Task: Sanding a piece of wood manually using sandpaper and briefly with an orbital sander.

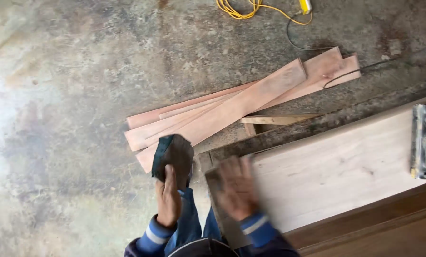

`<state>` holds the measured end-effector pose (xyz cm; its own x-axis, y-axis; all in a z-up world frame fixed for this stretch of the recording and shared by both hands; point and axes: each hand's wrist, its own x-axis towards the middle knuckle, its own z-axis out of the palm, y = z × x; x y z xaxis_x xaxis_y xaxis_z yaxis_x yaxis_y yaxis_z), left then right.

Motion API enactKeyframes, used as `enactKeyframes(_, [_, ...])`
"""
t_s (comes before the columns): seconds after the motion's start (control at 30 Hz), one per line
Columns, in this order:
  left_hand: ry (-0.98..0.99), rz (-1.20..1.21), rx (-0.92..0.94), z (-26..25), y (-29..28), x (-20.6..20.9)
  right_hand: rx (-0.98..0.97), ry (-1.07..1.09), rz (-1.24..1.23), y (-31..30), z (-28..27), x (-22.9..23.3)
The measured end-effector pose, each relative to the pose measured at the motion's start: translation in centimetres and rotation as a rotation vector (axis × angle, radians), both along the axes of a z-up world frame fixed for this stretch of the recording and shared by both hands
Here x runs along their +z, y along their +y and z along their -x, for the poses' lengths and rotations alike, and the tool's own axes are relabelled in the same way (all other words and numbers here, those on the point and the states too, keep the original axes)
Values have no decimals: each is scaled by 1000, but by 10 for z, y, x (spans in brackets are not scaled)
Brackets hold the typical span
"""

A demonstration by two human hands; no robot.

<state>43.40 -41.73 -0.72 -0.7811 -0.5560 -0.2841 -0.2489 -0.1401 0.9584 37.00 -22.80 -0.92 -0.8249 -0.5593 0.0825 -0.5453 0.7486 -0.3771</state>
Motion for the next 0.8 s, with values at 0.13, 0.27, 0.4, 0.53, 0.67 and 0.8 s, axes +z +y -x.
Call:
enactKeyframes(0.13, [-311,-198,72,18,-17,35,114,-55,10,-13,-12,0])
enactKeyframes(0.27, [128,-135,-38,28,-34,64,-239,-213,98,103,52,-14])
enactKeyframes(0.4, [155,73,-166,12,-41,56,-652,194,-217,230,101,-1])
enactKeyframes(0.53, [300,360,-486,31,-7,69,-741,307,-536,167,44,-10])
enactKeyframes(0.67, [234,980,-799,49,55,32,-512,-209,-434,81,-75,38])
enactKeyframes(0.8, [183,1215,-1109,69,103,10,-569,-201,-264,129,-64,10])
